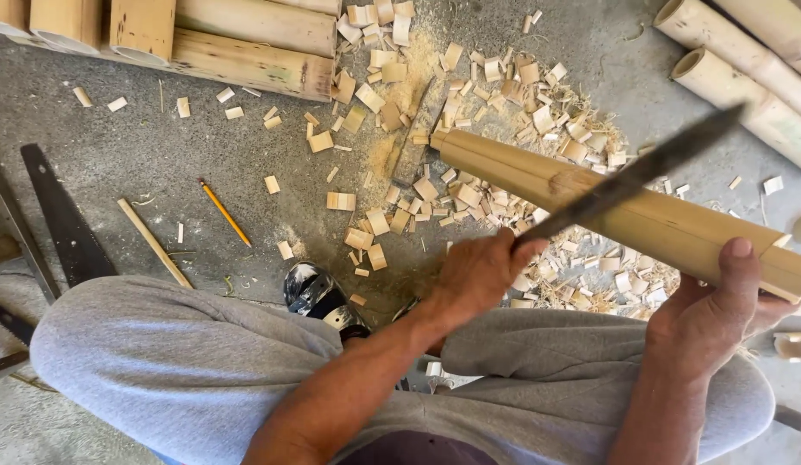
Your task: The person is using various tools to carve and shape bamboo poles.
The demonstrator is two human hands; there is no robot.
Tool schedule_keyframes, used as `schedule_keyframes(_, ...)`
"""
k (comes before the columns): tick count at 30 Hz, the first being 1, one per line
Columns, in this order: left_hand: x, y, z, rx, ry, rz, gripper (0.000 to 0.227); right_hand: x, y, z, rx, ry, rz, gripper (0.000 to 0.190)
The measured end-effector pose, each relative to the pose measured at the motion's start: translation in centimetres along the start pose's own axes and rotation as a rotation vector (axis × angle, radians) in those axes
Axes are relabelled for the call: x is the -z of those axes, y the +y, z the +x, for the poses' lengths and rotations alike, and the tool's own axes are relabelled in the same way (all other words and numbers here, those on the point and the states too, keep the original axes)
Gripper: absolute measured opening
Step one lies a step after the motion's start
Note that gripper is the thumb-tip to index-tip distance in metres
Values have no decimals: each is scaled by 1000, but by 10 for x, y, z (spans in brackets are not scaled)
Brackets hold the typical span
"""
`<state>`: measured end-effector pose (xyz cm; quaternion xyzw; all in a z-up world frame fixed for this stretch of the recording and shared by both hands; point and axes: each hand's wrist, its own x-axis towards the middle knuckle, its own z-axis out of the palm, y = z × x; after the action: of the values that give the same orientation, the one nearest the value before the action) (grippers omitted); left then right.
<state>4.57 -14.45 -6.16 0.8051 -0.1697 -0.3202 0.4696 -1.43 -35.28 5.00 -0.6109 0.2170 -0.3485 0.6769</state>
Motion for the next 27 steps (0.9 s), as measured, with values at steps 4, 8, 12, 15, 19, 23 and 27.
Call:
schedule_keyframes(4,-8,-33,13,-124,115,-32,70,4,0,-3,17,24,1,89)
schedule_keyframes(8,-3,-88,40,263,167,-40,71,15,1,2,-48,-6,164,79)
schedule_keyframes(12,-7,-65,23,220,198,-99,71,3,-5,-2,29,-99,58,70)
schedule_keyframes(15,-1,1,-2,26,112,-68,69,-21,-18,-8,-31,-120,104,60)
schedule_keyframes(19,-8,22,-14,-116,70,-94,71,-30,-24,-13,21,-232,57,64)
schedule_keyframes(23,-12,0,0,-167,104,-53,71,-5,-12,-10,-23,-188,94,62)
schedule_keyframes(27,-12,-23,17,27,131,-64,68,-13,-11,-8,-13,-186,87,59)
